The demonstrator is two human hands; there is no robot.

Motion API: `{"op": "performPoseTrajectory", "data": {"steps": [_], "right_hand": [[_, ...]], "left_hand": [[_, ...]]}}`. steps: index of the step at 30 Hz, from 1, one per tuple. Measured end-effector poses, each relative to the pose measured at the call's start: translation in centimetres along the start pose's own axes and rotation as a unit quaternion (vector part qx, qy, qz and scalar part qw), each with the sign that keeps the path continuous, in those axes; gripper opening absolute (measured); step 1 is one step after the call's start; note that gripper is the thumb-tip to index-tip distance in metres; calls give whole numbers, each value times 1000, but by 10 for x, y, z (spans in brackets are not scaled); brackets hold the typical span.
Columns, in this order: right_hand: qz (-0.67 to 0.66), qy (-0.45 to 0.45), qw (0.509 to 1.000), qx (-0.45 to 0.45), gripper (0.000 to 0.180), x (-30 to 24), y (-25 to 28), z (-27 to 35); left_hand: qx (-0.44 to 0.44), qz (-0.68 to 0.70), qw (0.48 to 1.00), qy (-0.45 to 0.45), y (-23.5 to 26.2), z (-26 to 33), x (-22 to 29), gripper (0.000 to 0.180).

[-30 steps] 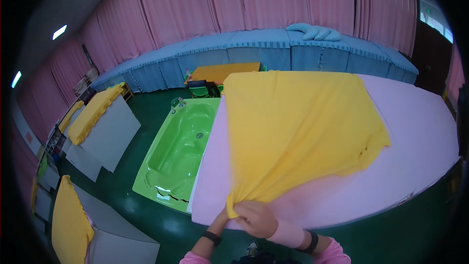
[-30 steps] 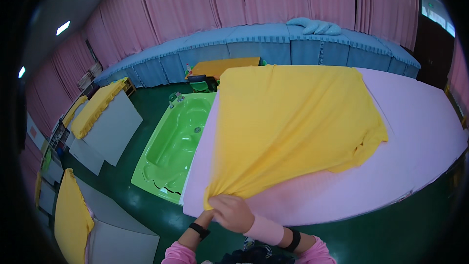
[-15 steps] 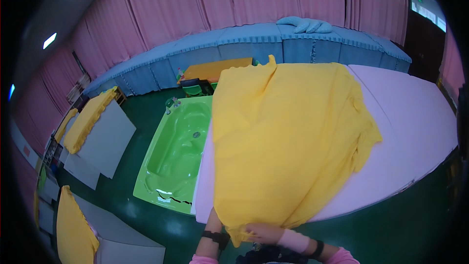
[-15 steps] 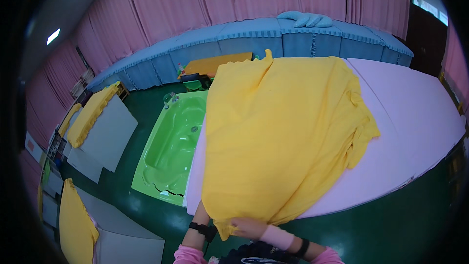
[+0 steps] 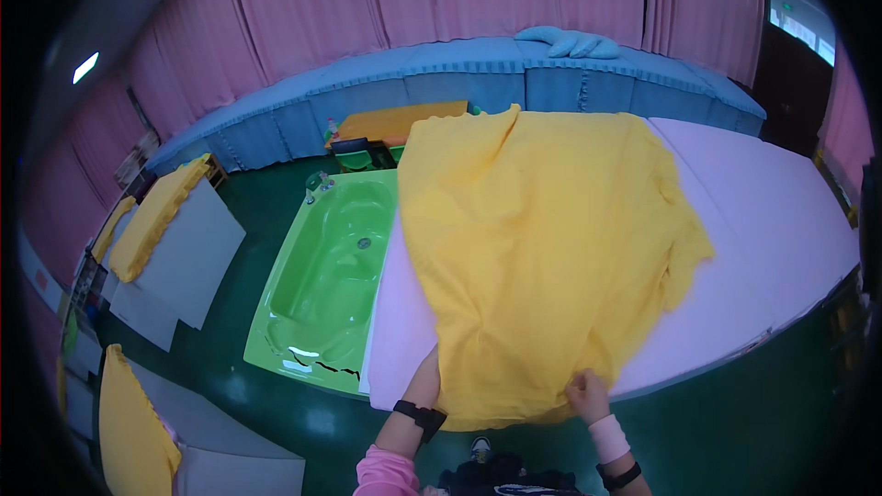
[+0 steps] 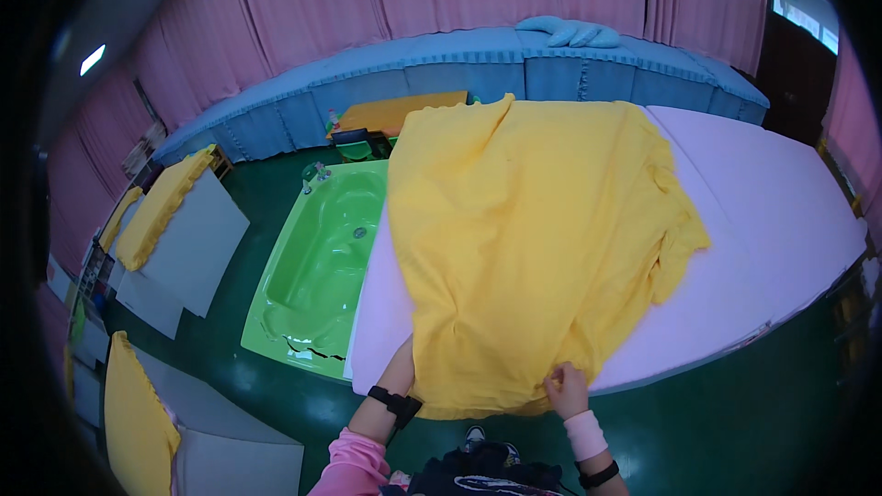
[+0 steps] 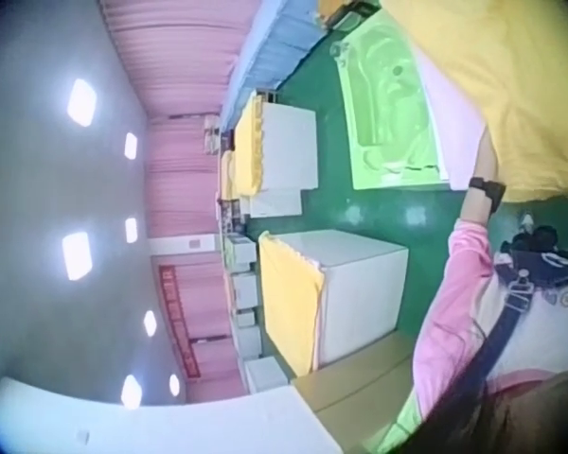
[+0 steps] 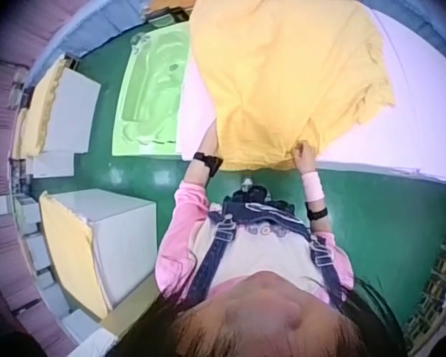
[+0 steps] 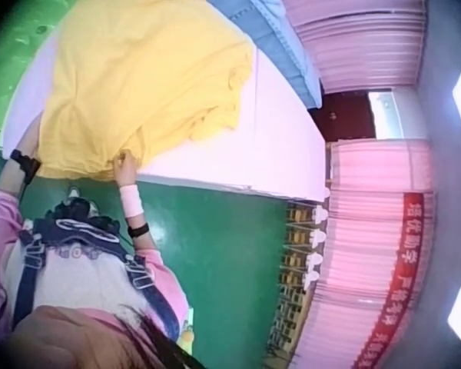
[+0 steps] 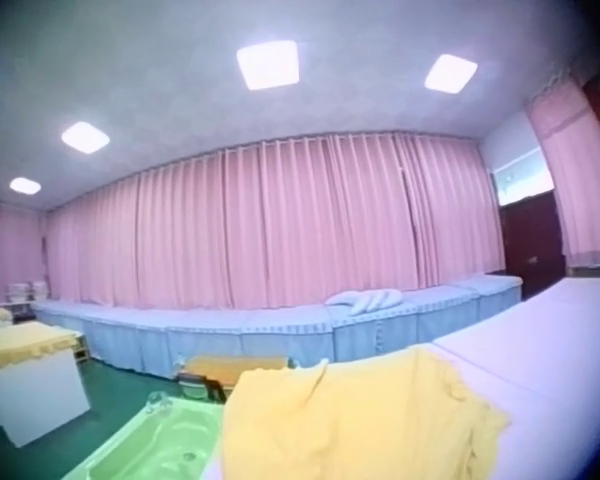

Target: Spreading and smoothing yellow cloth covers over pink bed mats in a daycare setting.

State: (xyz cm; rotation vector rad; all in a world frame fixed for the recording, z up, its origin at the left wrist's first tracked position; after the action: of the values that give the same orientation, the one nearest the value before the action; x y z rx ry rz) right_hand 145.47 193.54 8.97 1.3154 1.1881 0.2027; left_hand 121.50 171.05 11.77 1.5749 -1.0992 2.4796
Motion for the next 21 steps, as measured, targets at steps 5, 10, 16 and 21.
{"op": "performPoseTrajectory", "data": {"steps": [5, 10, 16, 21], "right_hand": [[159, 100, 980, -71, 43, -62, 21, 20], [175, 179, 968, -28, 23, -33, 12, 13], [80, 157, 984, -1, 10, -24, 24, 0], [-84, 39, 992, -85, 10, -36, 45, 3]], "left_hand": [[50, 49, 996, -48, 16, -17, 11, 33], [83, -369, 871, -314, 73, -3, 57, 19], [286, -146, 906, -276, 172, 56, 133, 25], [200, 3, 964, -172, 186, 89, 116, 30]]}}
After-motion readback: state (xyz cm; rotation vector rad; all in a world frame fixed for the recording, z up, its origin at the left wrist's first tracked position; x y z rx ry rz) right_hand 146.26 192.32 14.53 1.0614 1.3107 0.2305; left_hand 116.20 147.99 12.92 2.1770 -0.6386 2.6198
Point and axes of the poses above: each hand's wrist, its own z-axis away from the middle knuckle, its own y-axis out of the back of the hand, x = y × z, the point moved 4 cm from there along -z, towards the middle knuckle, and after that the axes turned 13 degrees about z, right-handed, at the moved point
